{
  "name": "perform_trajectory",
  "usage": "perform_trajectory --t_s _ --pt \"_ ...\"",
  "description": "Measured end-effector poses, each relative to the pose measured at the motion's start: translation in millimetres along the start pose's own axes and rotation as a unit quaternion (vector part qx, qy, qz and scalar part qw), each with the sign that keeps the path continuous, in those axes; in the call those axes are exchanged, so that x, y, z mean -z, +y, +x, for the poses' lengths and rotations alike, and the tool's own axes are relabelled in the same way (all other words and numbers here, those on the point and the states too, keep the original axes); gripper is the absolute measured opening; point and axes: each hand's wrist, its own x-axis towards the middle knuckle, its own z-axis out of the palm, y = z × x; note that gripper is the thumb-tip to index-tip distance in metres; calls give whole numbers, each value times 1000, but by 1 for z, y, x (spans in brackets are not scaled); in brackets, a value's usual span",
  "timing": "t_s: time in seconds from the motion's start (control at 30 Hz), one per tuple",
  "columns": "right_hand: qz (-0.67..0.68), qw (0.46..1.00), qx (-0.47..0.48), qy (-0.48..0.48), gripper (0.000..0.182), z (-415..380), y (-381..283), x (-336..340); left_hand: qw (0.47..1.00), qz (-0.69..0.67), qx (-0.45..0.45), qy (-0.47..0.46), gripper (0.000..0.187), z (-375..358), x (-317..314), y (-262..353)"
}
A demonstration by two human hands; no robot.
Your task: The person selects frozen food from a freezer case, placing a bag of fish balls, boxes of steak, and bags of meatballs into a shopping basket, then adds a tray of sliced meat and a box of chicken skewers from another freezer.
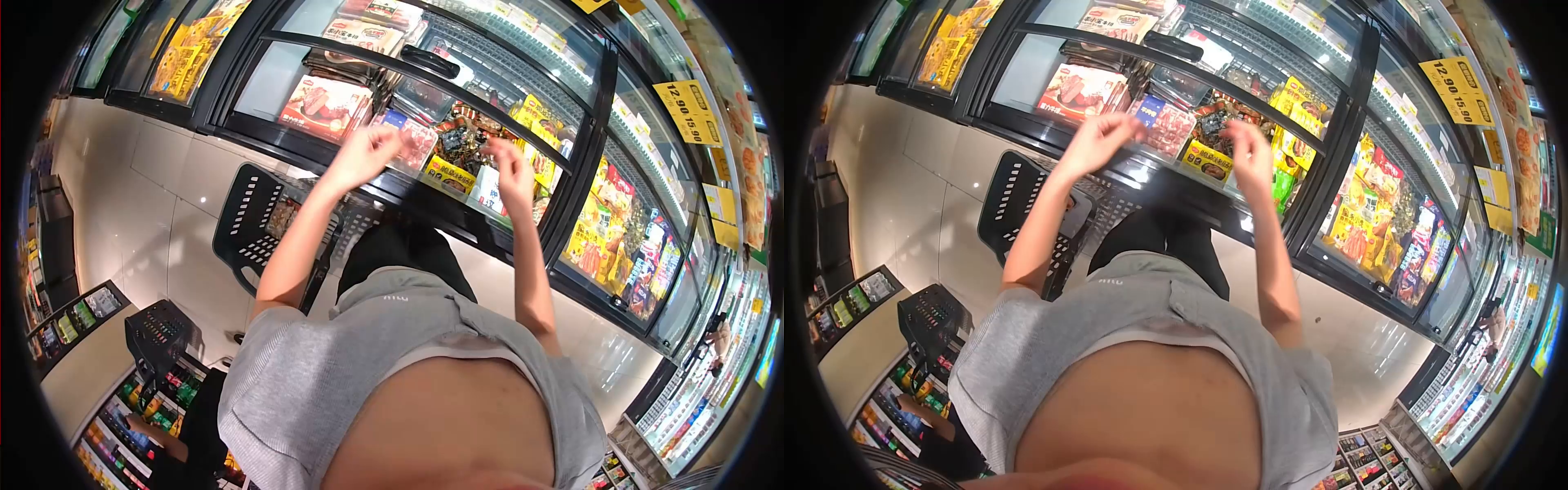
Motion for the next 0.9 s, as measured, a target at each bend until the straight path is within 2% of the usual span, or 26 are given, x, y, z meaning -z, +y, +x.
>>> perform_trajectory --t_s 0.03,0.1,0.17,0.2,0.27,0.33,0.37,0.4,0.43,0.47,0.5,0.57,0.6,0.67,0.7,0.77,0.9 --pt "3 1000 -21 9 22 17 14 6 997 10 15 73 19 13 3 11" --pt "-94 995 -34 -7 26 44 -4 7 988 49 -44 138 21 52 13 -14" --pt "-220 972 80 -37 35 65 21 0 970 116 -98 189 27 83 15 -8" --pt "-261 959 102 -32 38 71 30 -5 944 194 -178 196 34 99 17 -9" --pt "-344 927 148 -20 44 80 41 -15 938 220 -187 191 42 125 10 -16" --pt "-355 923 145 -29 49 79 46 -20 940 253 -173 152 44 142 2 -32" --pt "-361 921 142 -34 51 76 50 -19 920 310 -188 148 44 145 -2 -42" --pt "-343 917 204 -27 59 66 62 -16 912 320 -198 165 42 142 -7 -40" --pt "-331 924 183 -64 66 59 55 -9 903 330 -208 181 40 134 -15 -36" --pt "-325 927 173 -64 63 48 53 -6 943 244 -161 160 31 125 -22 -38" --pt "-319 931 164 -64 60 37 52 -2 943 229 -184 158 22 118 -31 -42" --pt "-218 964 128 -81 53 13 57 6 929 287 -208 105 15 98 -37 -48" --pt "-219 965 104 -101 50 -1 70 8 937 305 -149 81 15 88 -40 -60" --pt "-200 966 43 -159 43 -23 79 18 976 204 68 -27 18 84 -38 -69" --pt "-189 963 10 -193 39 -33 84 23 970 145 181 -79 20 81 -36 -77" --pt "-184 953 -59 -232 34 -44 99 33 965 190 161 -83 27 87 -26 -120" --pt "-215 911 -211 -280 32 -28 123 34 929 123 343 -62 29 130 -19 -151"
